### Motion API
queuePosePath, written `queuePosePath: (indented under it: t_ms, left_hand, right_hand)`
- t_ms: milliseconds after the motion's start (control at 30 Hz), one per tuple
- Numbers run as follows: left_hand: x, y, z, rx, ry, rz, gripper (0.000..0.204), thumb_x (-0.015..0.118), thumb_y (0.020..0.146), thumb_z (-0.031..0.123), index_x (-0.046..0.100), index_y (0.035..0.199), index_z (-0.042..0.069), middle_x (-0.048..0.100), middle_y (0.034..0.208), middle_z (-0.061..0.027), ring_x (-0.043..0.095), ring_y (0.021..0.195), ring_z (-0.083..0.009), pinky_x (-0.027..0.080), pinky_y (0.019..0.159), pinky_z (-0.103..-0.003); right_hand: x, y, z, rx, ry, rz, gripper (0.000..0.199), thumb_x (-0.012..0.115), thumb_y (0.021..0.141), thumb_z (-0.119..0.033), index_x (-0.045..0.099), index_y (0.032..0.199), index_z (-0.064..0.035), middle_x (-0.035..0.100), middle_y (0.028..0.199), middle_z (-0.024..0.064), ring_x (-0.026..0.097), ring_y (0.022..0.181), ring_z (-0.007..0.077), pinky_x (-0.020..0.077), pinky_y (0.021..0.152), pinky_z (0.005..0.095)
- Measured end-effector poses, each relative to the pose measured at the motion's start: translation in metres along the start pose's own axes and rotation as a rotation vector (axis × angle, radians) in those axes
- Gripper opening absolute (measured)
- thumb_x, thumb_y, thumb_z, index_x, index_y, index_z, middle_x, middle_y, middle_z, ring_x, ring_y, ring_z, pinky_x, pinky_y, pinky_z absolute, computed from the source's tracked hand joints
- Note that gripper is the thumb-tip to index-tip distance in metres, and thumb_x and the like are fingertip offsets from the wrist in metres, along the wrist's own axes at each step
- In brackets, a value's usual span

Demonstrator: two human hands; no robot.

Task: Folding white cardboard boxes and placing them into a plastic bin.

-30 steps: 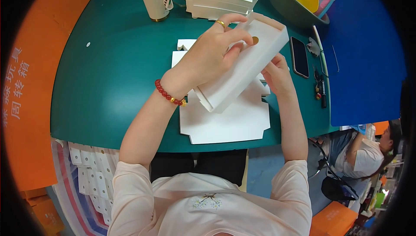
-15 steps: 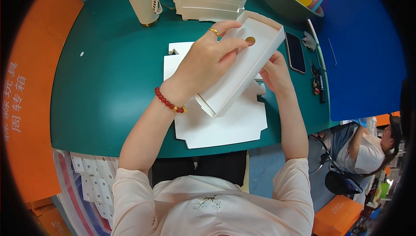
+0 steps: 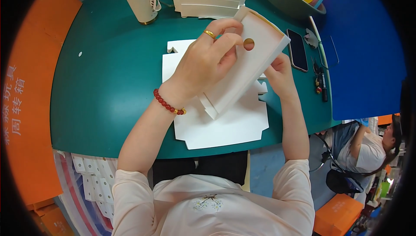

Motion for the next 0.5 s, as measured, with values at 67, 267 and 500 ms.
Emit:
queuePosePath:
  t_ms: [67, 267, 500]
  left_hand:
    - [0.0, 0.0, -0.001, 0.042, 0.023, 0.026, 0.016, 0.058, 0.076, -0.004, 0.05, 0.086, 0.006, 0.053, 0.11, -0.0098, 0.061, 0.083, -0.0254, 0.052, 0.067, -0.03]
    - [0.002, -0.002, 0.003, -0.023, -0.037, -0.021, 0.015, 0.059, 0.074, -0.003, 0.052, 0.084, 0.006, 0.053, 0.111, -0.0098, 0.061, 0.08, -0.0251, 0.053, 0.066, -0.031]
    - [0.004, -0.003, 0.001, -0.012, 0.018, 0.035, 0.015, 0.06, 0.075, -0.003, 0.053, 0.084, 0.006, 0.054, 0.111, -0.0099, 0.062, 0.081, -0.0263, 0.053, 0.066, -0.031]
  right_hand:
    - [0.003, -0.002, -0.004, -0.077, -0.051, 0.002, 0.018, 0.065, 0.084, -0.007, 0.064, 0.101, -0.0029, 0.067, 0.091, 0.0043, 0.064, 0.084, 0.0122, 0.0511, 0.075, 0.0257]
    - [0.001, -0.005, -0.007, -0.1, -0.044, 0.002, 0.017, 0.062, 0.086, -0.008, 0.064, 0.103, -0.0039, 0.064, 0.102, 0.0055, 0.062, 0.093, 0.014, 0.0506, 0.079, 0.0281]
    - [-0.002, 0.0, 0.014, 0.074, 0.256, -0.139, 0.023, 0.058, 0.089, -0.011, 0.062, 0.111, -0.0063, 0.062, 0.107, 0.0063, 0.059, 0.101, 0.017, 0.0475, 0.088, 0.0355]
Point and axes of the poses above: each hand's wrist, its own y-axis towards the middle knuckle, its own x-axis out of the palm, z = x × y, the point moved 5 cm from there along y, towards the middle knuckle
